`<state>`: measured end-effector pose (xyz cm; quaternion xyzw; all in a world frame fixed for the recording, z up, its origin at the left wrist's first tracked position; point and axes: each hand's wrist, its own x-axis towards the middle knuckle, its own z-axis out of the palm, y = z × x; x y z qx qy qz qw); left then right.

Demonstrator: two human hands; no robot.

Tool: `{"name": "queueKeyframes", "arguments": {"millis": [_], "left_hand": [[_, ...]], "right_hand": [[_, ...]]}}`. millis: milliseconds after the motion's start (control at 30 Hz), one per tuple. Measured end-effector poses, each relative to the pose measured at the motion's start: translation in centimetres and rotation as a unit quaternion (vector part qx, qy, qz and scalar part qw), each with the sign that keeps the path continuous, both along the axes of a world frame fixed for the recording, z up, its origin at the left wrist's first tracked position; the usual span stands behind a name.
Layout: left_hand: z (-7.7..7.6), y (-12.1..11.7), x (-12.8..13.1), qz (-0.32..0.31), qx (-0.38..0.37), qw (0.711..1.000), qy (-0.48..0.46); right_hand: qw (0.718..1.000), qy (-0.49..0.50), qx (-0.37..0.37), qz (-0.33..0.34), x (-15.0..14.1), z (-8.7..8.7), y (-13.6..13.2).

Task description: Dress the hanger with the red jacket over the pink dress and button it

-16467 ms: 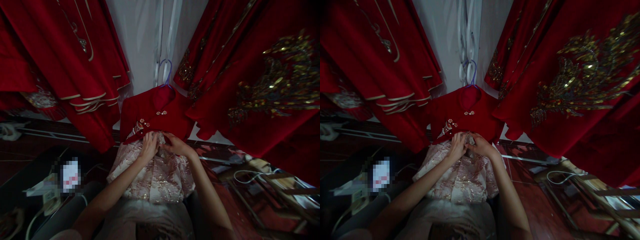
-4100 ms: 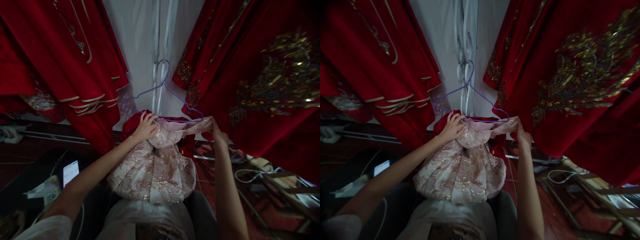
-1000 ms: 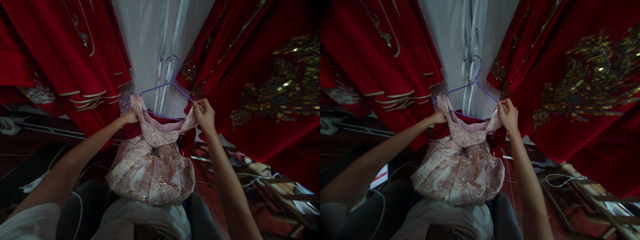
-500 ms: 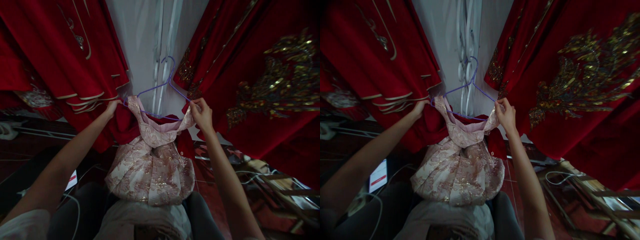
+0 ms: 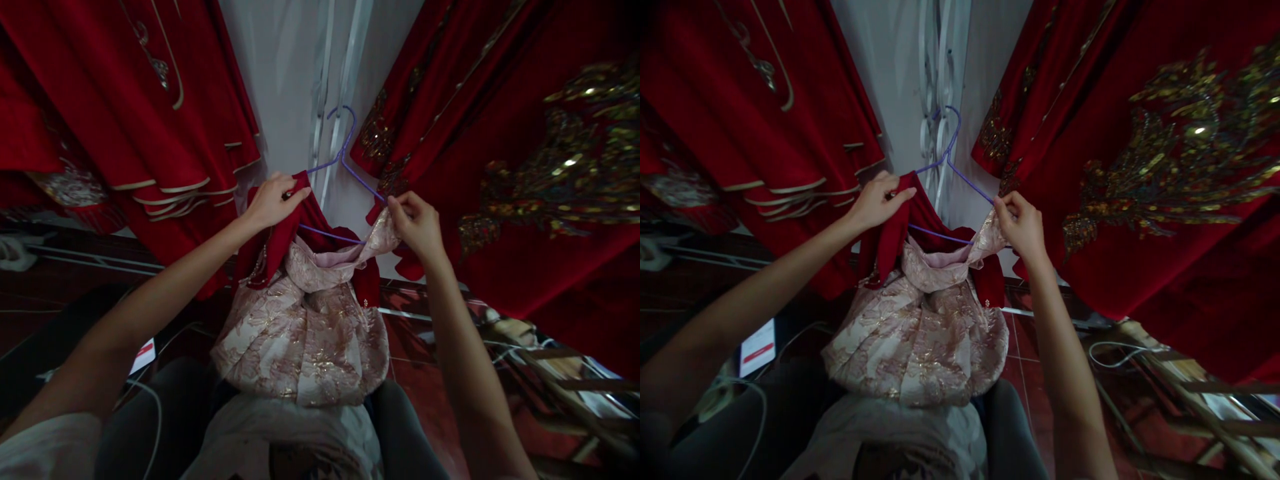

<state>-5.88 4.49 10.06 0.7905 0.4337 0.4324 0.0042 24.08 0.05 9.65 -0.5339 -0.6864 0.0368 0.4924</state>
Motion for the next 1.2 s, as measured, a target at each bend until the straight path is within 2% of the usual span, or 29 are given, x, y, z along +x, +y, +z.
{"name": "queueKeyframes", "arguments": {"millis": [67,133,233,300,400,467,567,633,800,900,1000,1100,1200], "left_hand": [[-0.1,1.4,-0.8,-0.008,0.001,1.0,0.004],[-0.3,3.0,-1.7,-0.042,-0.049,0.998,0.013],[-0.5,4.5,-2.7,-0.082,-0.137,0.987,0.02],[-0.7,4.7,-2.8,-0.093,-0.158,0.983,0.017],[-1.0,4.3,-2.5,-0.105,-0.166,0.98,0.006],[-1.2,4.1,-2.4,-0.1,-0.173,0.98,-0.013],[-1.4,3.8,-2.3,-0.096,-0.181,0.978,-0.037],[-1.3,3.7,-2.5,-0.1,-0.193,0.975,-0.051],[-0.5,3.0,-2.9,-0.083,-0.274,0.95,-0.124],[-0.3,2.9,-3.1,-0.089,-0.296,0.941,-0.137],[-0.4,2.9,-3.3,-0.104,-0.302,0.937,-0.141],[-0.8,3.1,-3.1,-0.127,-0.304,0.931,-0.159],[-1.1,3.1,-2.8,-0.138,-0.317,0.921,-0.179]], "right_hand": [[0.997,0.021,-0.071,0.039,0.7,0.4,1.3],[0.977,0.032,-0.19,0.097,1.3,0.9,2.9],[0.91,0.01,-0.375,0.176,1.5,1.5,5.5],[0.872,-0.023,-0.442,0.209,0.8,2.1,7.2],[0.831,-0.081,-0.475,0.278,-1.3,2.8,9.0],[0.805,-0.135,-0.47,0.335,-2.9,2.9,9.6],[0.763,-0.192,-0.468,0.403,-4.8,2.5,9.7],[0.746,-0.186,-0.477,0.425,-5.5,1.7,9.7],[0.76,-0.135,-0.497,0.395,-6.3,0.1,9.3],[0.746,-0.124,-0.545,0.363,-6.6,-0.1,9.0],[0.747,-0.103,-0.545,0.367,-6.7,0.2,8.9],[0.768,-0.102,-0.502,0.384,-6.5,0.5,9.0],[0.817,-0.127,-0.44,0.351,-6.2,0.6,9.3]]}}
